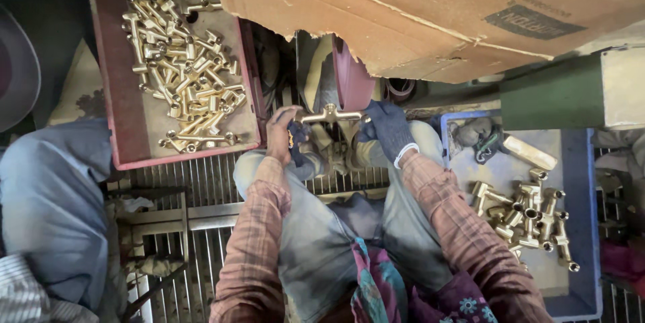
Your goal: The person sits on a metal grate floor and repeatedly rubs brass-colored metal parts against a rotating grinding wheel. They handle the parts one at a time, rotating them to polish different surfaces, and place the finished pieces into a blue bin.
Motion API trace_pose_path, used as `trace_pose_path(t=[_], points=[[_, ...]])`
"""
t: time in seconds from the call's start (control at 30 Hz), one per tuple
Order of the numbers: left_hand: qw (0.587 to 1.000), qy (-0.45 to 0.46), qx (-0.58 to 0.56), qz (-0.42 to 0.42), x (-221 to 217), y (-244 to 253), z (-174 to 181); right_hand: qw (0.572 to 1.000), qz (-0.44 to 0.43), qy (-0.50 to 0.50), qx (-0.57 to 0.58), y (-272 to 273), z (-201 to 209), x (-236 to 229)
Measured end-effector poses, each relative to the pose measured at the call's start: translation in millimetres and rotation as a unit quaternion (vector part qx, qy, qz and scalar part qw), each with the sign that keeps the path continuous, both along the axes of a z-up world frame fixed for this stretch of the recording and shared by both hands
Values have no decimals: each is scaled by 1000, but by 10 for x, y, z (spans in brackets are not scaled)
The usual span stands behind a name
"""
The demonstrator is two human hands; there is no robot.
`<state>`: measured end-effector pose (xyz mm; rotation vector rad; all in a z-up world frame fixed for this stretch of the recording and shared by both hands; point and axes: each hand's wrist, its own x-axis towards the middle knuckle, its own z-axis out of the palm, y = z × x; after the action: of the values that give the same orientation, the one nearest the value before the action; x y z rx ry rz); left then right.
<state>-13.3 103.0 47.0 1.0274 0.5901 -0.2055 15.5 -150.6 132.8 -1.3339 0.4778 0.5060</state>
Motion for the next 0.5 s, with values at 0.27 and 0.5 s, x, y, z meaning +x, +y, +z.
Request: trace_pose_path(t=[0.27, 0.5], points=[[999, 27, 20, -7, -18, 41, -74, 925, 196, -216, -242, -101, -326, 91], [970, 52, 235, -26, -278, -68, 120, 994, 11, 74, -86, -92, -119, 96]])
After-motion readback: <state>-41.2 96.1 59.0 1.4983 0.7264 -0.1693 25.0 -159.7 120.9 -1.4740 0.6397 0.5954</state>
